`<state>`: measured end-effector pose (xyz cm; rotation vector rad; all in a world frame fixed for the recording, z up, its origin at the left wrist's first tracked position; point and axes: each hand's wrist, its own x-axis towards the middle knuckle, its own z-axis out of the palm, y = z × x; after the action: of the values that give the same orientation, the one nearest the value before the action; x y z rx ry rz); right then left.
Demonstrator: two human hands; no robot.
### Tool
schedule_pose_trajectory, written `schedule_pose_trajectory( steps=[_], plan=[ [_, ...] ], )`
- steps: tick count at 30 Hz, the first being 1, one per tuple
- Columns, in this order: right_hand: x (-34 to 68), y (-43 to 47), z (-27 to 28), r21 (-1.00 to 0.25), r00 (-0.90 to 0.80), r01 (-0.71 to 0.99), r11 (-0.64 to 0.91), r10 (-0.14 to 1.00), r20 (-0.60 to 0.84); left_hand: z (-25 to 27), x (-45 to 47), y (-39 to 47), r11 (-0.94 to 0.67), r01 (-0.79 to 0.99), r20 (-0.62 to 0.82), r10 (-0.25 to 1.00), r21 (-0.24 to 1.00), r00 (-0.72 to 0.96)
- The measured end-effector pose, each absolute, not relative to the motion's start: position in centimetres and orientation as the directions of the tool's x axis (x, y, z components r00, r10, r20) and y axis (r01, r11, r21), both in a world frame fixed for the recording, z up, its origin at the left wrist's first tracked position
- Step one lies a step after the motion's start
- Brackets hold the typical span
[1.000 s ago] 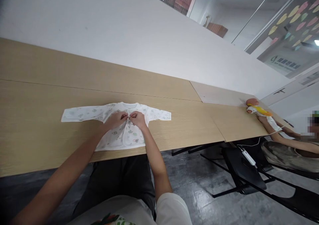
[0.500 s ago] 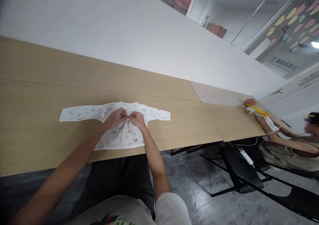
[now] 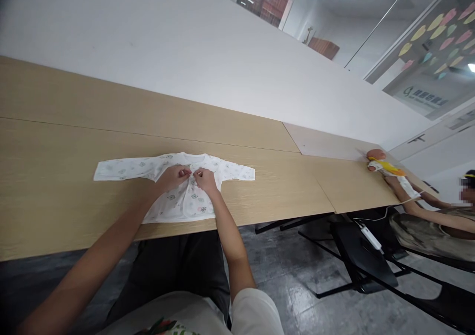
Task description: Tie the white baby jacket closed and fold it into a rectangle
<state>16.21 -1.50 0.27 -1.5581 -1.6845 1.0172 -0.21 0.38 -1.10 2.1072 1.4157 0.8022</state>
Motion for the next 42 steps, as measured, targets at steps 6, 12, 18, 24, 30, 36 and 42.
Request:
schedule_pose_trajectory(
  steps=[6,12,18,24,30,36,42],
  plan=[
    [16.2,-1.6,-0.2,-0.746,-0.161,0.640,0.183,0.982,0.102,-1.0,-0.4,0.1,-0.352,0.678,0.215,0.935,0.645,0.282],
    [16.1,-4.3,0.3,-0.699,-0.161,0.686,0.202,0.979,0.124,-0.6,-1.2,-2.5,-0.398,0.679,0.223,0.916,0.617,0.335],
    [15.6,-6.4,0.6,-0.615,-0.182,0.767,0.184,0.981,0.067,-0.7,-1.5,-5.5,-0.436,0.648,0.236,0.896,0.625,0.376],
    [15.8,-6.5,0.8,-0.726,-0.122,0.680,0.097,0.992,0.018,-0.1,-0.6,-5.9,-0.395,0.641,0.213,0.914,0.658,0.344],
    [16.6,-6.2,0.4,-0.842,-0.025,0.540,-0.003,1.000,-0.019,0.0,0.0,-6.0,-0.357,0.679,0.179,0.931,0.642,0.319],
    [16.5,-6.1,0.3,-0.873,-0.033,0.489,0.004,0.999,-0.014,-0.6,0.1,-5.9,-0.385,0.676,0.208,0.921,0.628,0.330],
    [16.4,-6.6,0.6,-0.900,-0.045,0.436,-0.018,0.998,-0.041,-0.5,0.1,-5.8,-0.384,0.591,0.214,0.916,0.710,0.339]
  ],
)
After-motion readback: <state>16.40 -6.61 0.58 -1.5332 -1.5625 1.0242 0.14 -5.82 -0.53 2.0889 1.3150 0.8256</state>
